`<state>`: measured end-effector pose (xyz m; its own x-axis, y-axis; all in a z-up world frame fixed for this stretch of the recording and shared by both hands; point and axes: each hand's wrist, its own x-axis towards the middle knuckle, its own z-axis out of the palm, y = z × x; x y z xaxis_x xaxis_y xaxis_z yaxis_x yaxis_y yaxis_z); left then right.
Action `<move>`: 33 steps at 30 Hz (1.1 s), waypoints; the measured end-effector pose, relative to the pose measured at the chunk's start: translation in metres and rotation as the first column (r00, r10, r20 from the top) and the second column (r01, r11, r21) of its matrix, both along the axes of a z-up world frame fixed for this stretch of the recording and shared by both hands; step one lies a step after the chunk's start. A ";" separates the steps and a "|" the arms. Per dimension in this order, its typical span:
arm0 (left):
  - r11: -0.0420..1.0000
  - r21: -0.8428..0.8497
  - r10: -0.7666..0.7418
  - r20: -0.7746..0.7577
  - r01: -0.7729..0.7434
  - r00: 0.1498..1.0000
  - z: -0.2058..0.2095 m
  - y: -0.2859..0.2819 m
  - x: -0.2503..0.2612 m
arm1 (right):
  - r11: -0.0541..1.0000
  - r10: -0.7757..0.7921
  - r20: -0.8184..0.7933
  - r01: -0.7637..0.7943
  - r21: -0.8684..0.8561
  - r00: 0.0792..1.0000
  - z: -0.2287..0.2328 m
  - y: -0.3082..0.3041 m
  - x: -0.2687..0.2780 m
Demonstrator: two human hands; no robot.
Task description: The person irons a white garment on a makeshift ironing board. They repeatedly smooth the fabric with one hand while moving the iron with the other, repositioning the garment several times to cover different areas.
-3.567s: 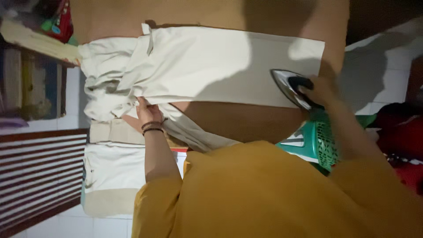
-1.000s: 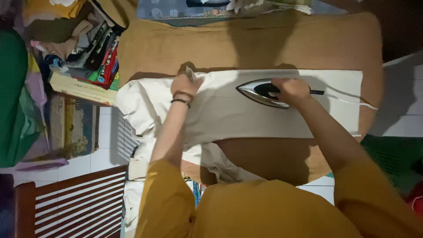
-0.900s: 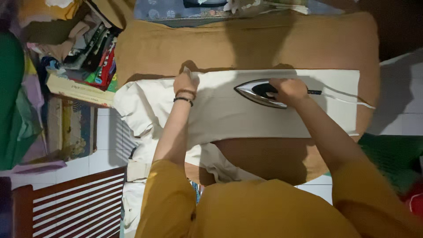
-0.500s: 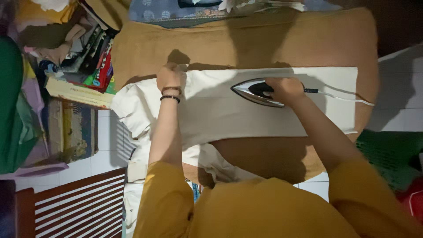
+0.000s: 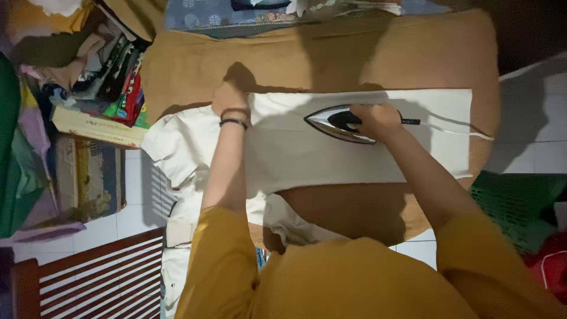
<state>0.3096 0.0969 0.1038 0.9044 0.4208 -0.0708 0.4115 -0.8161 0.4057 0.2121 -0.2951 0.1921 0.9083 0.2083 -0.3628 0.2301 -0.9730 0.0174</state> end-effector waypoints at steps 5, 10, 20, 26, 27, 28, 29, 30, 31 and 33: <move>0.700 -0.484 -0.395 0.349 0.525 0.850 -0.004 -0.010 0.000 | 0.985 0.129 0.231 -0.152 0.084 0.964 -0.005 -0.010 -0.005; 0.854 0.232 -0.519 0.423 0.465 0.743 -0.026 0.035 0.015 | 0.995 0.035 0.104 -0.045 0.093 0.994 -0.005 -0.004 0.000; 0.803 -0.180 -0.570 0.049 0.569 0.820 0.001 0.084 -0.015 | 0.954 0.210 0.078 -0.222 0.201 0.975 0.002 0.094 0.018; 0.601 -0.532 -0.761 -0.155 0.596 0.630 0.012 0.076 0.019 | 0.924 0.289 0.128 -0.311 0.224 0.949 -0.008 0.112 0.026; 0.550 -0.585 -0.795 -0.147 0.596 0.589 0.015 0.073 0.020 | 0.924 0.298 0.121 -0.318 0.211 0.947 -0.008 0.108 0.025; 0.495 -0.634 -0.827 -0.135 0.594 0.545 0.021 0.069 0.022 | 0.926 0.305 0.114 -0.323 0.197 0.945 -0.008 0.104 0.025; 0.438 -0.681 -0.857 -0.119 0.587 0.501 0.028 0.064 0.024 | 0.909 0.343 0.143 -0.366 0.201 0.929 -0.010 0.103 0.026; 0.502 -0.693 -0.815 -0.179 0.517 0.551 0.035 0.062 0.023 | 0.890 0.378 0.168 -0.407 0.206 0.910 -0.011 0.103 0.027; 0.562 -0.699 -0.767 -0.240 0.442 0.595 0.040 0.061 0.019 | 0.869 0.412 0.194 -0.448 0.210 0.890 -0.012 0.103 0.027; 0.653 -0.684 -0.668 -0.318 0.325 0.673 0.039 0.063 0.012 | 0.896 0.396 0.115 -0.411 0.166 0.911 -0.009 0.101 0.026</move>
<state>0.3215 0.1597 0.1432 0.6983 -0.3544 -0.6219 0.2813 -0.6631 0.6937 0.2377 -0.1939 0.1827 0.7552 0.6189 -0.2161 0.6089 -0.7844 -0.1182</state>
